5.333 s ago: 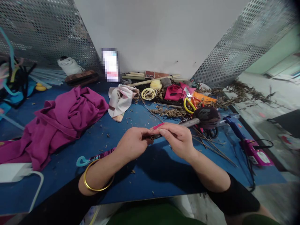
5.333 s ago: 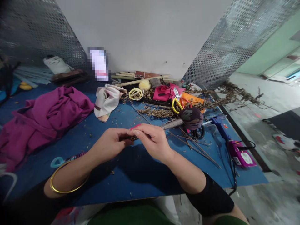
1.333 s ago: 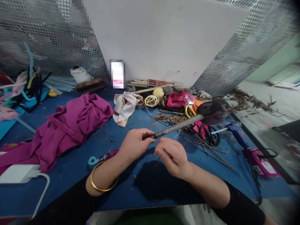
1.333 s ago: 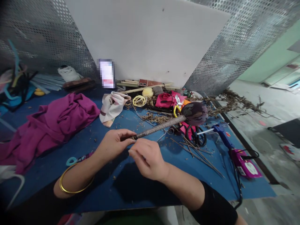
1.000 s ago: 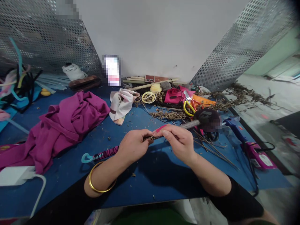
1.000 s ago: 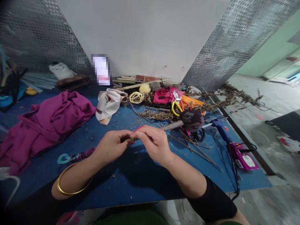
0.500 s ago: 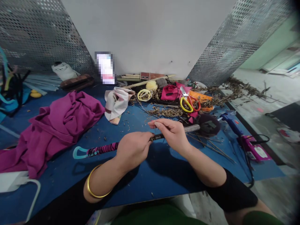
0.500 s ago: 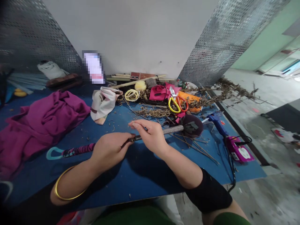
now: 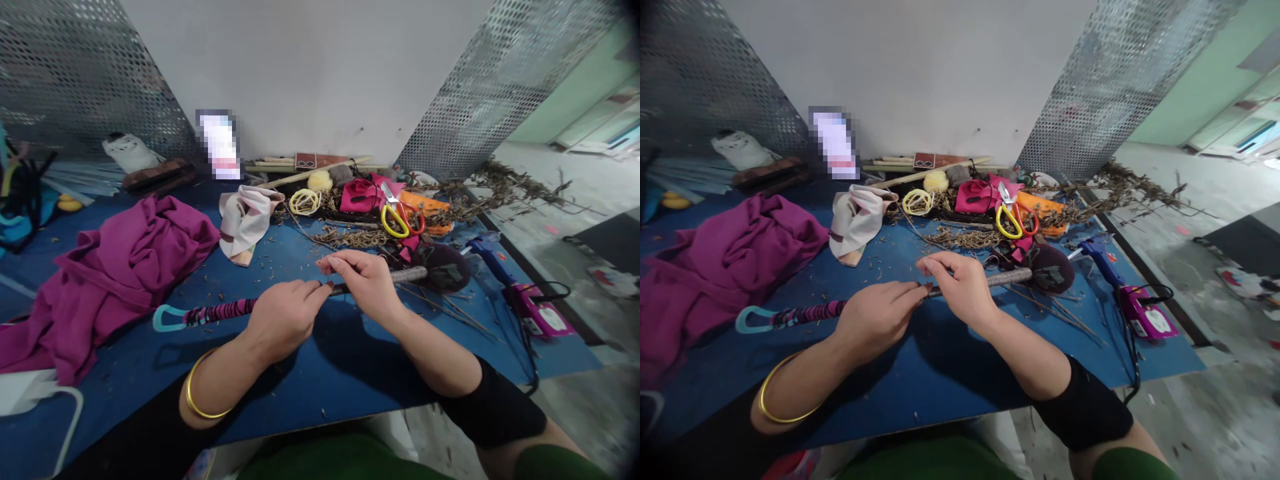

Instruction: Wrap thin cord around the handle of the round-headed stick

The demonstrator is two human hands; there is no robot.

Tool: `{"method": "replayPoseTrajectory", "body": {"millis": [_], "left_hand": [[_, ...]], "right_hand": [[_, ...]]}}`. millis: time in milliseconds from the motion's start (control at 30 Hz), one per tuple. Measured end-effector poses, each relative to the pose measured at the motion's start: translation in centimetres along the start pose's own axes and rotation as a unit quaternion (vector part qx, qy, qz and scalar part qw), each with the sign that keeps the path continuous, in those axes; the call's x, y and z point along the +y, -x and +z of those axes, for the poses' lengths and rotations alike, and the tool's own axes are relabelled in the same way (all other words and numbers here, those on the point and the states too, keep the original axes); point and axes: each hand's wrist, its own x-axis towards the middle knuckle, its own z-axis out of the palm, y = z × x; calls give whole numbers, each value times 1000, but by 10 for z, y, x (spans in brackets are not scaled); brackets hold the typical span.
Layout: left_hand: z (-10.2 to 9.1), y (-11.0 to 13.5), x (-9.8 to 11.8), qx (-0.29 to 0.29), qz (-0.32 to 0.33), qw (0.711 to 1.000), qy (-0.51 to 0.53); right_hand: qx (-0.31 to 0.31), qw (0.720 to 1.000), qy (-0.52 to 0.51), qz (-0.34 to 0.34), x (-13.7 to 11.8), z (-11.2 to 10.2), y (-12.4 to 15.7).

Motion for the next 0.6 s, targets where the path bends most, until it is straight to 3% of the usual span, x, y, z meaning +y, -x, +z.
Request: {"method": "replayPoseTrajectory", "body": {"millis": [167,333,467,600], "left_hand": [[1,0,-1,-10,-51,998,35],[-9,-1,-19,-12,-128,986,103],[-22,-2,-40,-21,-204,972,115],[-31,1,-56,-45,-221,967,121]], "right_hand": [[-57,997,-37,46,-4,-17,-7],[-62,986,-86,130,-11,-57,-16],[29,982,-131,130,-11,-99,-21],[133,964,-194,122,-1,-135,-27]]}}
